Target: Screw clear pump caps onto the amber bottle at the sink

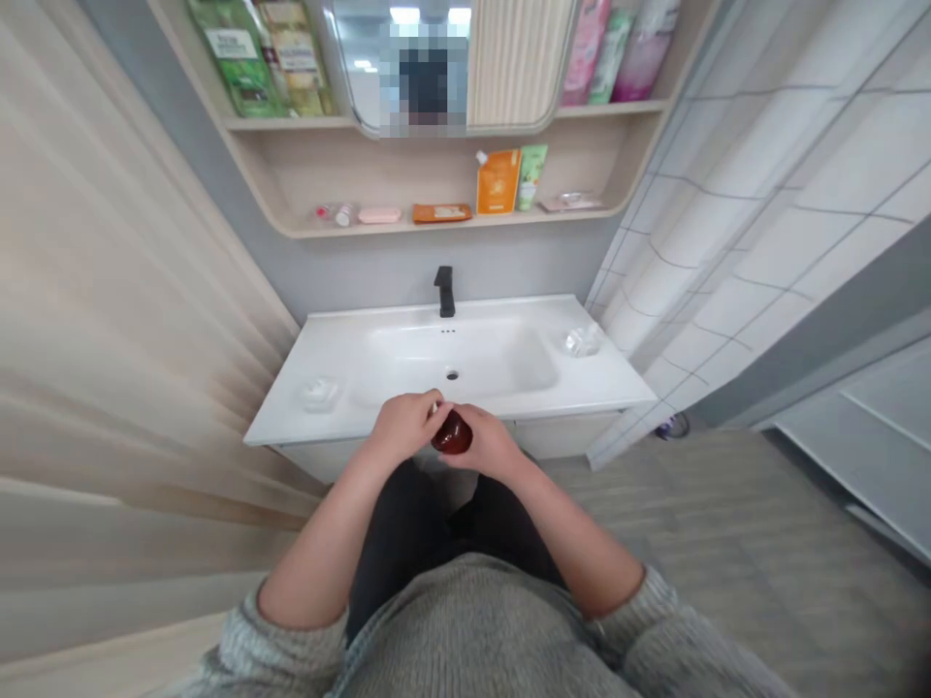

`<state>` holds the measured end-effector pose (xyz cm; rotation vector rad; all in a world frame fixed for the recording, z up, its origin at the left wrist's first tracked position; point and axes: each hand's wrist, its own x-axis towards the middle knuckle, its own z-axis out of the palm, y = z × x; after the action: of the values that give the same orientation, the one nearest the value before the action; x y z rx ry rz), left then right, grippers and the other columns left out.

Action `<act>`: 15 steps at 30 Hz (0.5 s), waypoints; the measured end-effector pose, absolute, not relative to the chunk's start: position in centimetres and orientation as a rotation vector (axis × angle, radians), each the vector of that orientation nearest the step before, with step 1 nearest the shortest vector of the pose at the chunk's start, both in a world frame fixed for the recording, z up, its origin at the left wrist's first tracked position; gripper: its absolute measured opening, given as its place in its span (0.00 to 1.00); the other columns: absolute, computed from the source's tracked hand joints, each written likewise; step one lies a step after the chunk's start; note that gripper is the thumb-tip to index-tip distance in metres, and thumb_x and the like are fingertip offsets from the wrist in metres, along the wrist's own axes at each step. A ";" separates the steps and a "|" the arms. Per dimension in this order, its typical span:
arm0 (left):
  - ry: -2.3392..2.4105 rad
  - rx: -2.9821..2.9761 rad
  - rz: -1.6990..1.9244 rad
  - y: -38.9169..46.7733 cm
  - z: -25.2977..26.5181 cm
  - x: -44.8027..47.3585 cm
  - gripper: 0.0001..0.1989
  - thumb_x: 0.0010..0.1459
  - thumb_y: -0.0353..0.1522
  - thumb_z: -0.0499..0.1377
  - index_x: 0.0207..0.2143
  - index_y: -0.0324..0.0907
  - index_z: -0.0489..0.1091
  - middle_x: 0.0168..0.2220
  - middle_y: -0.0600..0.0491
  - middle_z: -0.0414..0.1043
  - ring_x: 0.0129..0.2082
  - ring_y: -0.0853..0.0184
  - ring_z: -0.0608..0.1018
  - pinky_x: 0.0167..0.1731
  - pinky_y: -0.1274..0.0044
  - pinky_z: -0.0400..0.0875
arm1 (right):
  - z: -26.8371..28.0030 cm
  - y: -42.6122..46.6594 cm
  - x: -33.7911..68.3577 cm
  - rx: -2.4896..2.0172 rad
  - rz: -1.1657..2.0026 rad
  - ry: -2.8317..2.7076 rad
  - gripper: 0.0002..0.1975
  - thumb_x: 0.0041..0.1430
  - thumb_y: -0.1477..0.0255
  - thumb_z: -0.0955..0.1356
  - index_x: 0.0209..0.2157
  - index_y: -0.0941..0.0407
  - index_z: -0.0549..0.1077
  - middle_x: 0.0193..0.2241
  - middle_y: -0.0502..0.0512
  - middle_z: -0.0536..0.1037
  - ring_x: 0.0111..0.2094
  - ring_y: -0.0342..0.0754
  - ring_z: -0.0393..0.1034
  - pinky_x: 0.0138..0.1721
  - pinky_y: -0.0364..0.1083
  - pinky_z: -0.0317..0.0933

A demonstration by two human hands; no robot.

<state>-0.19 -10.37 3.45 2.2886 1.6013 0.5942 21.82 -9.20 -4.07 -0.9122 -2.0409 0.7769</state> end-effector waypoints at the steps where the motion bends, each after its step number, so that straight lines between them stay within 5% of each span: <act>1: 1.639 2.319 0.606 -10.5 3.3 0.0 0.18 0.78 0.43 0.54 0.44 0.49 0.82 0.35 0.49 0.85 0.35 0.56 0.84 0.37 0.70 0.71 | -4.1 -9.2 21.8 -0.915 0.774 -2.043 0.39 0.47 0.68 0.83 0.62 0.46 0.78 0.55 0.59 0.87 0.54 0.67 0.84 0.58 0.63 0.77; 6: 1.620 2.352 0.601 -11.5 2.8 0.6 0.14 0.75 0.39 0.57 0.56 0.51 0.80 0.36 0.52 0.86 0.35 0.55 0.86 0.37 0.70 0.71 | -4.3 -9.2 22.0 -0.962 0.728 -1.967 0.41 0.48 0.68 0.83 0.65 0.47 0.77 0.59 0.61 0.85 0.57 0.68 0.83 0.61 0.64 0.75; 15: 1.585 2.362 0.668 -11.3 2.7 0.7 0.13 0.77 0.40 0.57 0.55 0.52 0.79 0.39 0.52 0.87 0.39 0.56 0.87 0.38 0.71 0.72 | -4.1 -9.5 22.3 -0.945 0.717 -1.968 0.41 0.47 0.69 0.82 0.64 0.46 0.76 0.57 0.59 0.86 0.55 0.68 0.83 0.59 0.65 0.76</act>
<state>0.65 -11.33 2.74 2.3618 1.5851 0.6680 22.27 -9.51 -4.06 -0.9452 -1.9682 0.7165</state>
